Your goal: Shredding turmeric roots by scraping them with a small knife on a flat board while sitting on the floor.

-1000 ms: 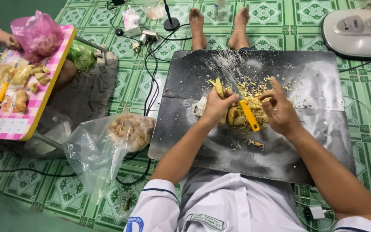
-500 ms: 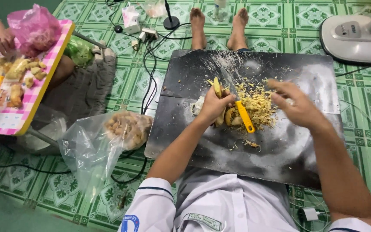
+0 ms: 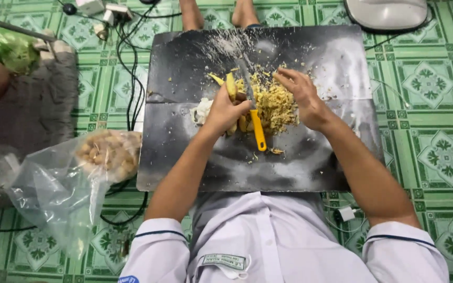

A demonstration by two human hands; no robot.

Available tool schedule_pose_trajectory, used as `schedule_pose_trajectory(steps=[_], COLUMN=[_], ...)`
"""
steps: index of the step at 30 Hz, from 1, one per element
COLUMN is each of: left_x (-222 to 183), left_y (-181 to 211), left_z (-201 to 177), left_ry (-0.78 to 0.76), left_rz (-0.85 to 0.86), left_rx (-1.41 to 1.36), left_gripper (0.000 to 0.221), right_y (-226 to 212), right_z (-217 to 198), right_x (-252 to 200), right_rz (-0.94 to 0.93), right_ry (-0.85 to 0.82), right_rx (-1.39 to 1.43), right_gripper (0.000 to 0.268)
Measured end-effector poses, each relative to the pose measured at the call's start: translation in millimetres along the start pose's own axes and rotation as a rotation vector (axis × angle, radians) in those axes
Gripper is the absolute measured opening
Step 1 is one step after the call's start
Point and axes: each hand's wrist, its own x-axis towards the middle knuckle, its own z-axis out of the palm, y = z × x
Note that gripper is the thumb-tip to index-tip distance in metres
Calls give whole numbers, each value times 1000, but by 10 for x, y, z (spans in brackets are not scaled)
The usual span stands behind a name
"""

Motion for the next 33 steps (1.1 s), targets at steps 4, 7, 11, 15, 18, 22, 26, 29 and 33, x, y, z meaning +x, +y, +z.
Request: schedule_pose_trajectory(steps=[4, 7, 11, 15, 18, 22, 26, 29, 33], left_x=[-64, -61, -186, -201, -196, -197, -209, -221, -188], left_y=[115, 56, 291, 262, 266, 241, 234, 267, 138], left_z=[66, 116, 130, 123, 118, 138, 135, 137, 135], left_ry=[-40, -18, -33, -20, -91, -33, 11, -8, 1], left_rz=[118, 292, 583, 621, 600, 548, 474, 426, 427], left_rx=[395, 697, 879, 939, 915, 942, 1032, 1077, 1102], left_gripper=[38, 32, 23, 21, 25, 25, 33, 46, 47], right_y=[-35, -36, 55, 9, 10, -4, 14, -54, 26], right_z=[102, 193, 268, 312, 328, 301, 277, 285, 250], right_x=[-12, -29, -14, -35, -31, -21, -12, -45, -35], right_rz=[-138, -210, -315, -365, -370, -186, -114, -180, -10], right_ry=[83, 125, 165, 157, 152, 126, 116, 82, 69], right_rx=[-183, -259, -291, -289, -316, -324, -305, -348, -359], right_gripper=[76, 72, 67, 64, 62, 69, 72, 69, 73])
